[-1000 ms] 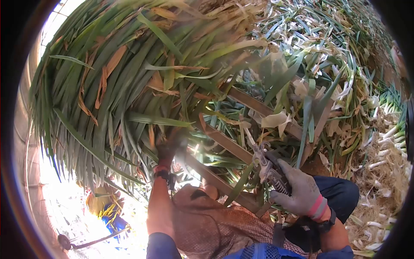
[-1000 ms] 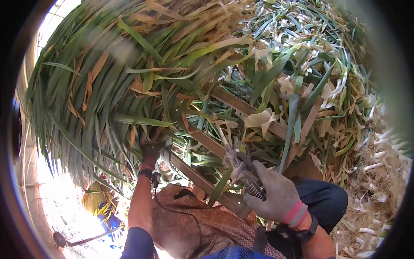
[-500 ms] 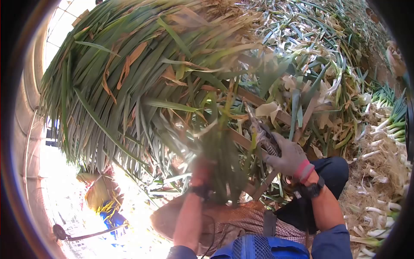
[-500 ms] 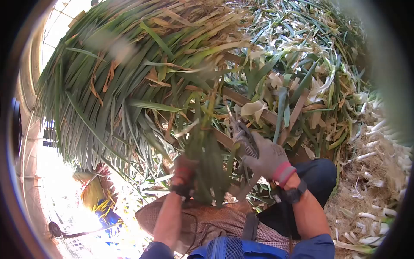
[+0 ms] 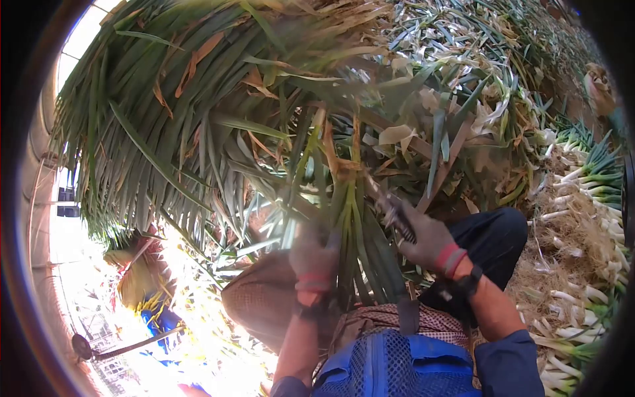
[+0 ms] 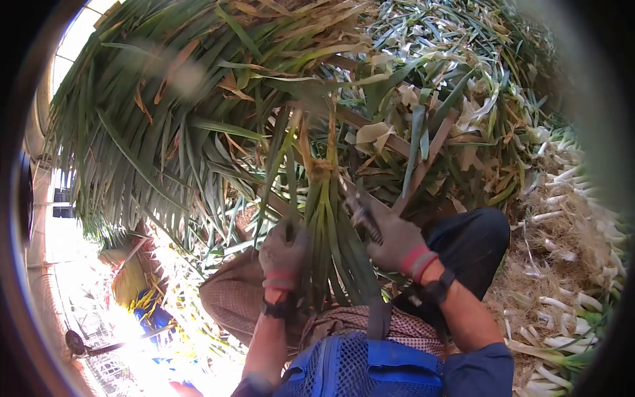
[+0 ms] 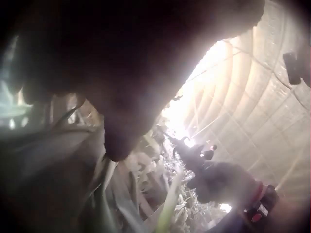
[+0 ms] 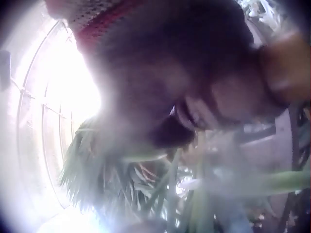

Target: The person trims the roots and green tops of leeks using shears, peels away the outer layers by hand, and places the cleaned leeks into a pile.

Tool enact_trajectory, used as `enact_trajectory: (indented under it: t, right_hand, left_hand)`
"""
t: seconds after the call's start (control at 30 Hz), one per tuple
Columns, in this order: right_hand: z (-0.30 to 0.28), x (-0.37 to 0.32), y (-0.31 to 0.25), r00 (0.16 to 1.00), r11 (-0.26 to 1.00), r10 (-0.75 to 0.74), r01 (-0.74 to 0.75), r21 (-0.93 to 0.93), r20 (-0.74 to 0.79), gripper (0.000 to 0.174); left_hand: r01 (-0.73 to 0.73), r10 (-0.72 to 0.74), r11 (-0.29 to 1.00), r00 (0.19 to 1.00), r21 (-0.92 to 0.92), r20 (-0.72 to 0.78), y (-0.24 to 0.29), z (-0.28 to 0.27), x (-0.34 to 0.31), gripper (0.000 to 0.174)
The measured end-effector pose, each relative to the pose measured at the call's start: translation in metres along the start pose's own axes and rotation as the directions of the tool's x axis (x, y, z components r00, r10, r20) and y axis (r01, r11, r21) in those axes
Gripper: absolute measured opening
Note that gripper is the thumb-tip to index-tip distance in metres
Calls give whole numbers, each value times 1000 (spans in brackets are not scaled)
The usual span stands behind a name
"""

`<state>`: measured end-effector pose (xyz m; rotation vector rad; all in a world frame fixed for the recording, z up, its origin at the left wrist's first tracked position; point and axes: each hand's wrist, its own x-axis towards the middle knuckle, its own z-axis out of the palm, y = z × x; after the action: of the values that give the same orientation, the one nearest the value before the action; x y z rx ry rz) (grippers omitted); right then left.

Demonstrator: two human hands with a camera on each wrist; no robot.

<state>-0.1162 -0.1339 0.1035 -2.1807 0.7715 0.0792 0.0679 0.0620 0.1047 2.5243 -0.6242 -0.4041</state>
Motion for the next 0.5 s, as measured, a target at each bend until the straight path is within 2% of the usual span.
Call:
enact_trajectory:
  t: [0.03,0.13,0.17,0.2,0.3,0.37,0.47,0.5]
  right_hand:
    - [9,-7,0,1000,1000,-11,11,23,4,89]
    - [15,-10,-5,998,1000,-4,5,-8,55,92]
    - [11,-14,-9,996,1000,-18,19,-18,91,92]
    - [8,-15,-15,991,999,-30,33,-27,131,92]
    - [10,-3,-21,990,999,48,-45,-22,136,94]
    - [16,6,-17,995,999,-8,12,-35,96,94]
    - [28,31,-7,998,999,-53,53,-10,34,95]
    - [28,42,-6,998,998,-63,63,5,11,95]
  left_hand:
    - [-56,55,998,998,-36,-26,4,5,4,52]
    - [-80,85,996,987,-44,139,28,16,18,44]
    - [-133,124,990,980,52,154,20,29,25,43]
    - [-96,89,995,983,39,158,20,33,26,40]
    - [-11,13,1000,987,-14,158,25,33,26,35]
    - [17,-8,997,991,-72,132,32,23,19,34]
    - [-282,269,950,957,-135,-109,29,30,22,32]
    - [-301,289,945,952,-128,-104,32,32,27,32]
